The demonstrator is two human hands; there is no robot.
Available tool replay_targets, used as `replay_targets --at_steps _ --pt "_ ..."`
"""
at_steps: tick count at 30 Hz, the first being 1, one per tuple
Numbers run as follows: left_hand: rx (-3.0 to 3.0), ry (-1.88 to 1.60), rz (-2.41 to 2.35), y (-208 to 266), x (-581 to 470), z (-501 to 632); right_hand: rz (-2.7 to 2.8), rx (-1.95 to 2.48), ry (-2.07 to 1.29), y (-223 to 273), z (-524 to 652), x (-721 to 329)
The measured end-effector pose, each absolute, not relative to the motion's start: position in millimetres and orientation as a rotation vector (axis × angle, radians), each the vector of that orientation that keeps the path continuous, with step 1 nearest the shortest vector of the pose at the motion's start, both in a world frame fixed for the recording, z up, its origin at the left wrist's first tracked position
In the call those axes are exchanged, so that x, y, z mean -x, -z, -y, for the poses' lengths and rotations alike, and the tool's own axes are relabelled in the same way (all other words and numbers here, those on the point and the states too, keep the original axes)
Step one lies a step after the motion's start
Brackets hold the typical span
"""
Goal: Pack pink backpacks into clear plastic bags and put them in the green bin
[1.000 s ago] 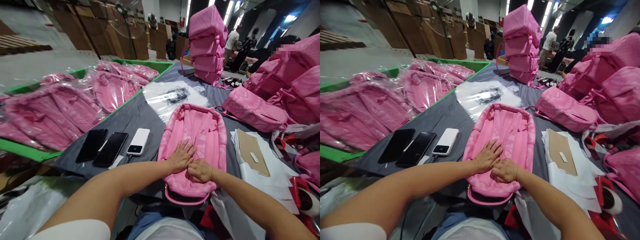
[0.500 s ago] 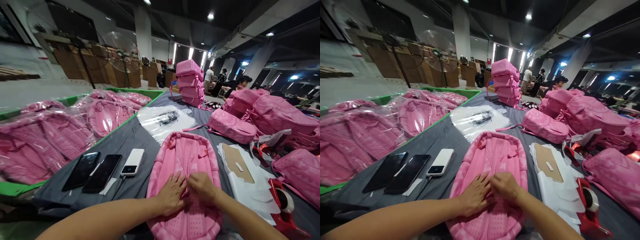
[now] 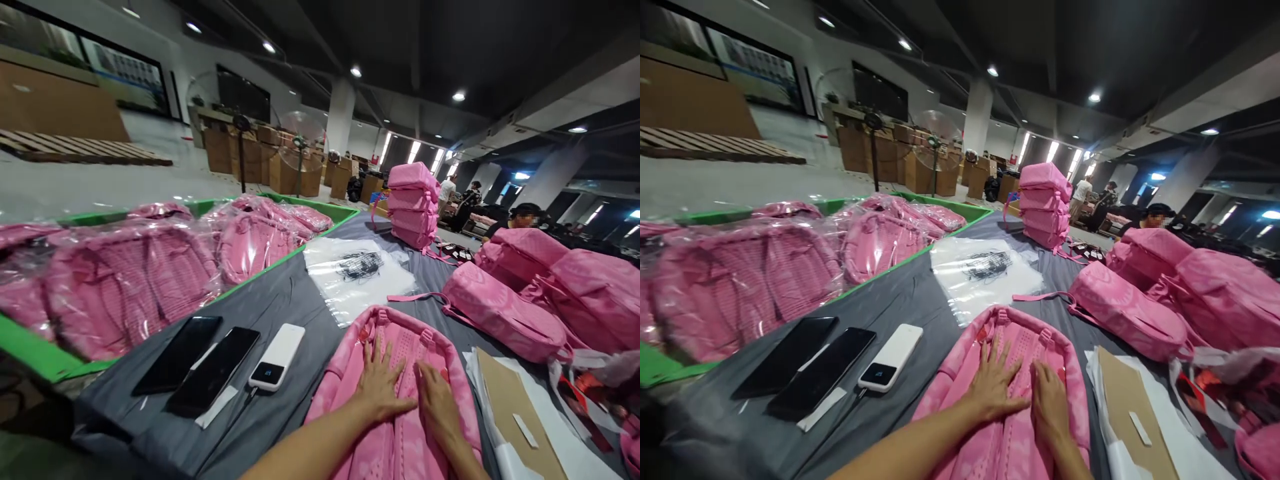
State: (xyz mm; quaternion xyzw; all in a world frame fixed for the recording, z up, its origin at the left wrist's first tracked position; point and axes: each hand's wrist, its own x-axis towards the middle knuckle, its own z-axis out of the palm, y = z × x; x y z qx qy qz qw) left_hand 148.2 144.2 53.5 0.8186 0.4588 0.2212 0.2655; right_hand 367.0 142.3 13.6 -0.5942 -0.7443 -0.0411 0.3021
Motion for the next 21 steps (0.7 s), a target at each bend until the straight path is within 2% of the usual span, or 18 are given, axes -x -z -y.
replay_targets --at_steps 3,6,8,15,21 --pt "-2.162 -0.604 -1.191 -54.2 -144.5 -143.2 1.872 1.493 0.084 -60.4 -185.4 -354.1" --pt "-2.166 -0.663 -1.122 -57.7 -140.0 -143.9 2.067 1.578 -0.052 -107.2 -255.4 -304.8" --pt "-2.184 -0.721 -1.118 -52.9 -140.2 -145.1 2.19 1.596 -0.167 -119.4 -307.7 -264.9" --pt "-2.334 -0.87 -1.268 -2.8 -155.3 -159.3 2.512 1.765 -0.649 -66.6 -425.0 -199.0" --pt "-2.318 -0.901 -1.21 -8.7 -148.0 -152.8 2.485 1.822 -0.682 -43.5 -438.5 -212.8"
